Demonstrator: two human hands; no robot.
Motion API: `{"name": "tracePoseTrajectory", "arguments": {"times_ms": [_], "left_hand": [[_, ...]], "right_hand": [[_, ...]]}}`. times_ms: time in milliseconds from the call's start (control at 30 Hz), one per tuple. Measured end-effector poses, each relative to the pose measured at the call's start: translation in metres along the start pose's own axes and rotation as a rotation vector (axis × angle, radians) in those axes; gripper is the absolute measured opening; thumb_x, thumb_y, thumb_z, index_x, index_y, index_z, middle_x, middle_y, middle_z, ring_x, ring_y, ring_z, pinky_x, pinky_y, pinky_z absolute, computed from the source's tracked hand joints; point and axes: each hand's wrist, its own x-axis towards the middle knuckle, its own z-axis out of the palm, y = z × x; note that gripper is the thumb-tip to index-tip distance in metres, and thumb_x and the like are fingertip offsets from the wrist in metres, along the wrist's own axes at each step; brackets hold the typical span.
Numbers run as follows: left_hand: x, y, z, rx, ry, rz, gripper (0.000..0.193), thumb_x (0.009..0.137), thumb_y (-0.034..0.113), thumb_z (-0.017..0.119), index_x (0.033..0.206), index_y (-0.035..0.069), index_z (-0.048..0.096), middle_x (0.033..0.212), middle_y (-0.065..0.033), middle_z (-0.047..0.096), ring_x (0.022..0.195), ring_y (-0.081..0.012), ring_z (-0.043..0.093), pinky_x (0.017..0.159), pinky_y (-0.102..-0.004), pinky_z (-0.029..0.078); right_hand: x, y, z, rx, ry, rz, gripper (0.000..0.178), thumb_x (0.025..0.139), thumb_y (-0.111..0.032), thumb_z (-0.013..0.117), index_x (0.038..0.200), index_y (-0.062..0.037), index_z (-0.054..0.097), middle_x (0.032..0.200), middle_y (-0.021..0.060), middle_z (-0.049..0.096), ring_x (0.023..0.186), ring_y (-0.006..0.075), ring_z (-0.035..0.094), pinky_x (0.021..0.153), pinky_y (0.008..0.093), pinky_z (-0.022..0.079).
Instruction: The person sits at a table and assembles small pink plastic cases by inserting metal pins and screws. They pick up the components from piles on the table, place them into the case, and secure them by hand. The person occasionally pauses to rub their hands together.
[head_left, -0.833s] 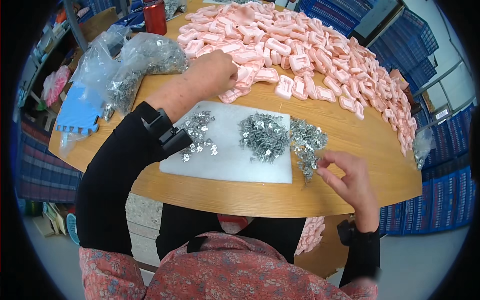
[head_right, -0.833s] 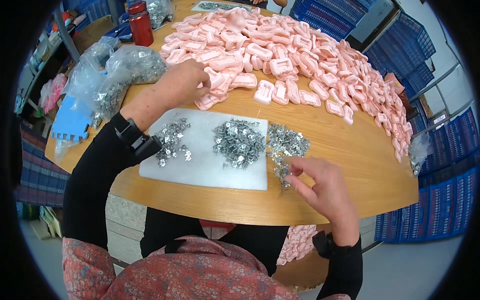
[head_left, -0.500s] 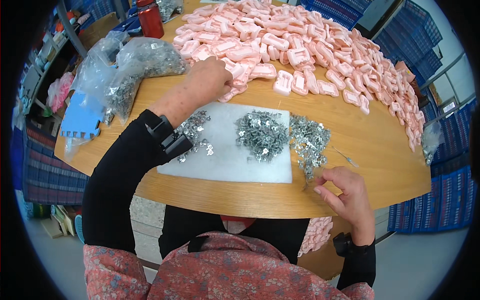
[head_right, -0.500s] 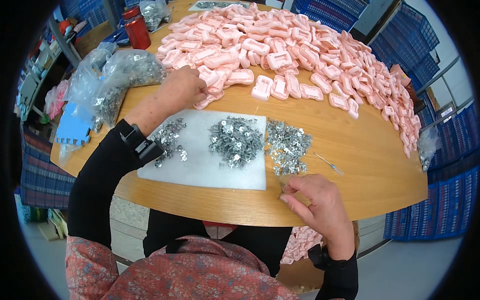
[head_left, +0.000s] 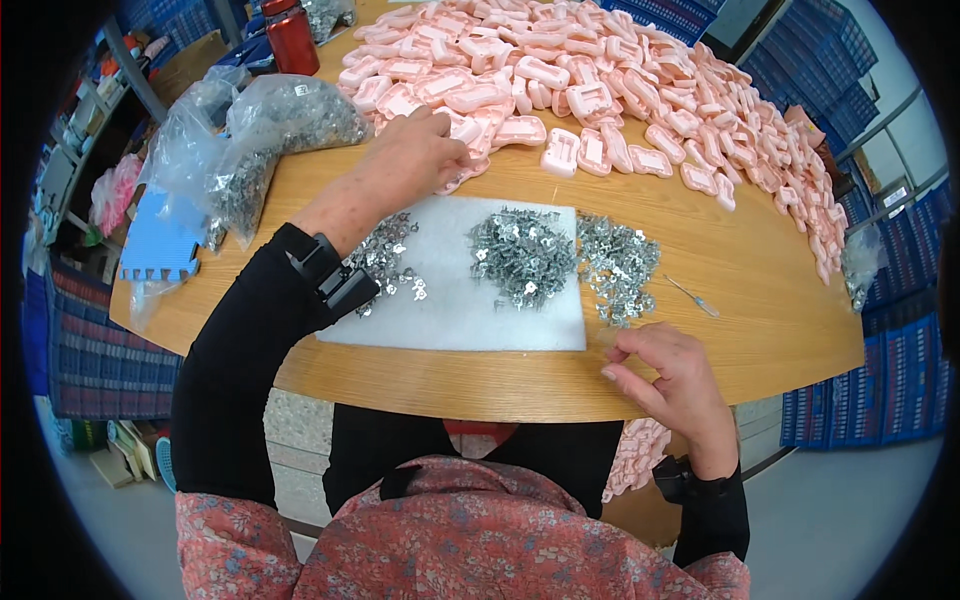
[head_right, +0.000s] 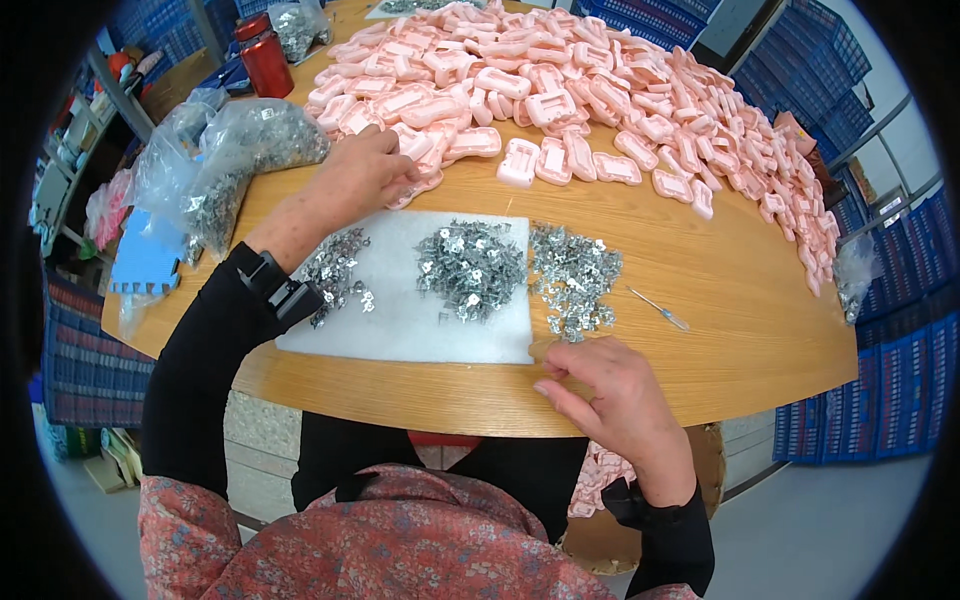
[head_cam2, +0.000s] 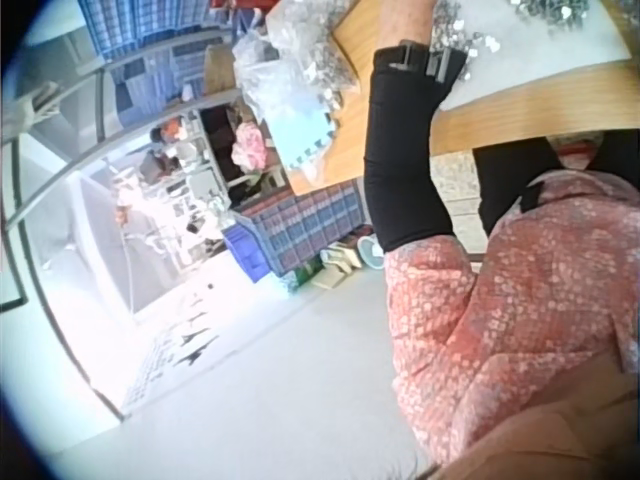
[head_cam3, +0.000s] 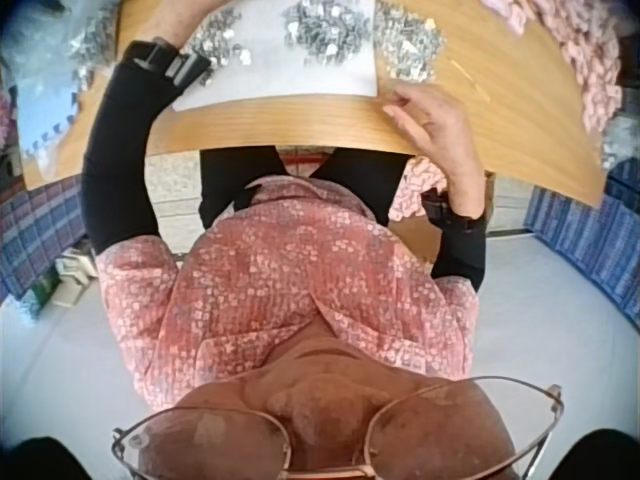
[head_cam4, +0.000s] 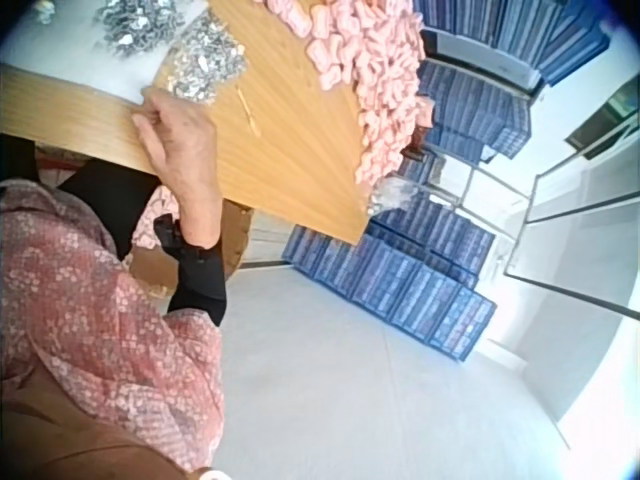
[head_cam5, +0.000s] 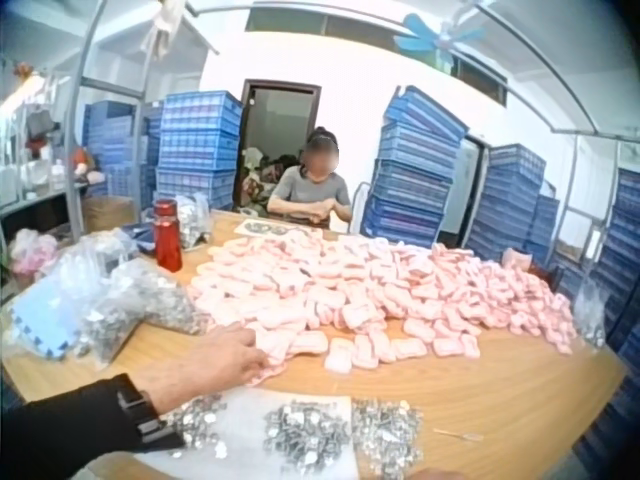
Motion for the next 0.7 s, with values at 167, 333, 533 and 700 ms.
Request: {"name": "tracePoseTrajectory", "arguments": {"times_ms": [167,333,533,700], "left_hand": [[0.002,0.002,0.000,0.049,-0.067,-0.011,0.009,0.079,0.017,0.071,0.086,0.014,0.074,0.088,-0.0069,0.059,0.091,-0.0270,0.059,0.079,-0.0410,0.050],[-0.002,-0.009,0.007,0.015,0.021,-0.069,0.008,0.079,0.016,0.070,0.085,0.012,0.074,0.089,-0.0080,0.059,0.092,-0.0277,0.059,0.080,-0.0410,0.050],[0.002,-0.002,0.002,0.060,-0.058,-0.144,0.013,0.076,0.016,0.071,0.087,0.010,0.075,0.089,-0.0091,0.061,0.094,-0.0281,0.059,0.084,-0.0401,0.050],[0.003,0.005,-0.007,0.150,-0.117,-0.179,0.022,0.075,0.025,0.072,0.089,0.009,0.076,0.092,-0.0107,0.063,0.097,-0.0294,0.059,0.087,-0.0409,0.050]], "right_hand": [[-0.002,-0.003,0.004,0.004,-0.005,0.002,0.021,0.081,-0.013,0.078,0.097,-0.0034,0.066,0.083,0.0113,0.069,0.078,0.0286,0.068,0.073,0.0385,0.052],[-0.004,-0.002,0.007,0.011,-0.021,-0.003,0.022,0.082,-0.013,0.078,0.098,-0.0036,0.066,0.082,0.0114,0.069,0.078,0.0288,0.068,0.073,0.0386,0.052],[-0.002,-0.004,0.012,0.032,-0.034,0.009,0.023,0.082,-0.013,0.078,0.099,-0.0043,0.066,0.083,0.0112,0.069,0.078,0.0294,0.067,0.072,0.0395,0.051],[-0.002,-0.004,0.016,0.045,-0.045,-0.005,0.023,0.082,-0.014,0.078,0.100,-0.0049,0.066,0.084,0.0111,0.070,0.078,0.0304,0.067,0.071,0.0401,0.051]]}}
